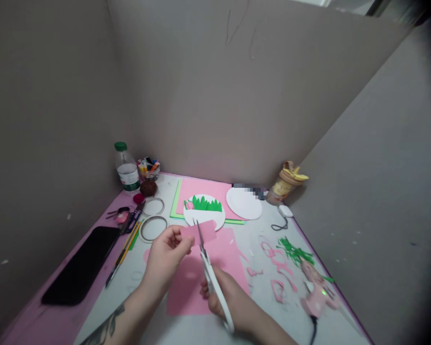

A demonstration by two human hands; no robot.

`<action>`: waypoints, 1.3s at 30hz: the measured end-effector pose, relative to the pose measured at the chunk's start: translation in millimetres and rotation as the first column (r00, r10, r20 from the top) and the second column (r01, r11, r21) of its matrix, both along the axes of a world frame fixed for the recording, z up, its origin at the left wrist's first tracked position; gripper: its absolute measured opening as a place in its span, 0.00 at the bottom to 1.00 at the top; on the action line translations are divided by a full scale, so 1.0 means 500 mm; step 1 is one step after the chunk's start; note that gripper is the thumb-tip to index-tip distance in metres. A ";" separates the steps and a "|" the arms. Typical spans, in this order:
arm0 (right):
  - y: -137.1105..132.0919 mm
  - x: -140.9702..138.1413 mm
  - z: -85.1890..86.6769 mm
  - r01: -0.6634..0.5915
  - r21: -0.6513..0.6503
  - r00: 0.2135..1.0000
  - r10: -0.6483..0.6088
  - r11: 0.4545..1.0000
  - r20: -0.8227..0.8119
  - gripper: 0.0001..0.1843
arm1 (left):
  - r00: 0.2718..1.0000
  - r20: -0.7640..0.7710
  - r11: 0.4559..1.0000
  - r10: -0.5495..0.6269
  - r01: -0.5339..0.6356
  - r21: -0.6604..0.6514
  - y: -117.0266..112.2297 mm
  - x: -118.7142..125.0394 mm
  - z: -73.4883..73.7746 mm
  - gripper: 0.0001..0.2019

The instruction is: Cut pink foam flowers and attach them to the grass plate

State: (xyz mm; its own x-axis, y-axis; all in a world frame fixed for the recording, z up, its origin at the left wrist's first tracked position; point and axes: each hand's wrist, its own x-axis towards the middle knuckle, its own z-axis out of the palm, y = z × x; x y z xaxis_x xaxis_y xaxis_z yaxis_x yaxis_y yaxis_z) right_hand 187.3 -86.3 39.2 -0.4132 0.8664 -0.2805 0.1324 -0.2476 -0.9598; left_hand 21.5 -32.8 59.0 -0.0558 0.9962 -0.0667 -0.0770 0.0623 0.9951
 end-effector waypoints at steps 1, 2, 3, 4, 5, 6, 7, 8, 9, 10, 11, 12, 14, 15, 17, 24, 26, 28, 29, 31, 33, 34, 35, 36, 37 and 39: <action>0.000 -0.001 0.002 0.008 -0.008 1.000 -0.008 1.000 -0.008 0.33 | 1.000 0.002 1.000 -0.002 0.002 0.001 0.000 0.000 -0.001 0.09; 0.000 -0.001 0.004 0.015 -0.013 1.000 -0.015 1.000 -0.013 0.34 | 1.000 0.004 1.000 -0.003 0.003 0.001 0.001 0.000 -0.001 0.09; 0.000 -0.001 0.004 0.019 -0.017 1.000 -0.020 1.000 -0.016 0.36 | 1.000 0.007 1.000 -0.003 0.003 0.001 0.001 0.001 -0.001 0.09; 0.000 -0.002 0.004 0.023 -0.020 1.000 -0.024 1.000 -0.016 0.36 | 1.000 0.009 1.000 -0.004 0.004 -0.001 0.001 0.001 -0.001 0.09; 0.000 -0.002 0.003 0.027 -0.025 1.000 -0.027 0.999 -0.014 0.36 | 1.000 0.011 1.000 -0.004 0.004 -0.004 0.001 0.001 0.000 0.09; -0.001 -0.002 0.000 0.029 -0.029 0.999 -0.030 0.999 -0.013 0.36 | 1.000 0.012 1.000 -0.003 0.003 -0.008 0.001 0.002 0.001 0.09; -0.001 -0.001 -0.003 0.031 -0.033 0.999 -0.031 0.999 -0.015 0.35 | 1.000 0.012 1.000 -0.001 0.001 -0.013 0.000 0.002 0.001 0.09; -0.001 -0.001 -0.006 0.030 -0.035 0.999 -0.030 0.999 -0.019 0.33 | 1.000 0.012 1.000 0.000 0.000 -0.017 0.000 0.002 0.002 0.09; -0.002 0.000 -0.010 0.027 -0.033 0.999 -0.028 0.999 -0.024 0.31 | 1.000 0.014 1.000 0.002 -0.002 -0.019 0.000 0.002 0.002 0.09; -0.002 0.000 -0.013 0.021 -0.030 0.999 -0.022 0.999 -0.028 0.29 | 1.000 0.017 1.000 0.001 -0.001 -0.019 0.000 0.002 0.002 0.09; -0.002 0.001 -0.017 0.016 -0.028 0.999 -0.017 0.999 -0.029 0.26 | 1.000 0.020 1.000 0.000 0.001 -0.017 0.000 0.002 0.001 0.09; -0.002 0.001 -0.019 0.014 -0.030 1.000 -0.015 0.999 -0.027 0.23 | 1.000 0.022 1.000 -0.003 0.004 -0.015 0.000 0.002 0.001 0.09; -0.002 0.002 -0.021 0.016 -0.044 1.000 -0.016 0.999 -0.014 0.17 | 1.000 0.023 1.000 -0.008 0.009 -0.014 0.000 0.002 0.000 0.09; -0.002 0.002 -0.022 0.018 -0.051 1.000 -0.018 0.999 -0.007 0.15 | 1.000 0.022 1.000 -0.009 0.009 -0.015 0.000 0.002 -0.001 0.09; -0.001 0.003 -0.022 0.019 -0.054 1.000 -0.019 0.998 0.005 0.11 | 1.000 0.023 1.000 -0.007 0.007 -0.016 0.000 0.001 -0.002 0.09; 0.001 0.010 -0.035 0.060 -0.078 0.998 -0.060 0.995 0.004 0.10 | 0.999 0.031 1.000 -0.025 0.025 0.013 -0.002 0.000 -0.004 0.09; 0.001 0.011 -0.038 0.070 -0.078 0.998 -0.070 0.994 0.009 0.10 | 0.999 0.043 0.998 0.003 -0.006 0.067 0.000 -0.003 -0.004 0.13; 0.000 0.010 -0.036 0.073 -0.079 0.997 -0.072 0.994 0.015 0.09 | 0.997 0.073 0.991 0.006 -0.016 0.131 0.002 -0.008 -0.002 0.21; 0.000 0.009 -0.034 0.071 -0.080 0.997 -0.069 0.994 0.020 0.09 | 0.996 0.091 0.987 -0.018 0.003 0.159 0.004 -0.012 0.000 0.24; -0.001 0.007 -0.027 0.065 -0.091 0.998 -0.063 0.994 0.032 0.08 | 0.989 0.102 0.976 -0.105 0.082 0.204 0.009 -0.022 0.005 0.23; -0.002 0.005 -0.019 0.061 -0.110 0.997 -0.057 0.992 0.044 0.07 | 0.978 0.050 0.957 -0.201 0.186 0.222 0.013 -0.034 0.011 0.17; -0.002 0.004 -0.015 0.060 -0.117 0.997 -0.055 0.991 0.052 0.07 | 0.969 0.006 0.946 -0.246 0.239 0.220 0.015 -0.041 0.014 0.14; -0.003 0.003 -0.012 0.058 -0.118 0.997 -0.051 0.991 0.063 0.07 | 0.957 -0.043 0.934 -0.287 0.289 0.212 0.017 -0.049 0.016 0.13; -0.004 0.003 -0.010 0.053 -0.115 0.996 -0.044 0.992 0.078 0.07 | 0.942 -0.093 0.921 -0.323 0.335 0.199 0.019 -0.056 0.018 0.13; -0.005 0.003 -0.009 0.046 -0.109 0.995 -0.035 0.993 0.094 0.07 | 0.925 -0.141 0.908 -0.352 0.375 0.190 0.022 -0.063 0.020 0.13; -0.007 0.003 -0.009 0.028 -0.106 0.992 -0.015 0.994 0.125 0.07 | 0.891 -0.223 0.885 -0.395 0.434 0.167 0.026 -0.074 0.023 0.15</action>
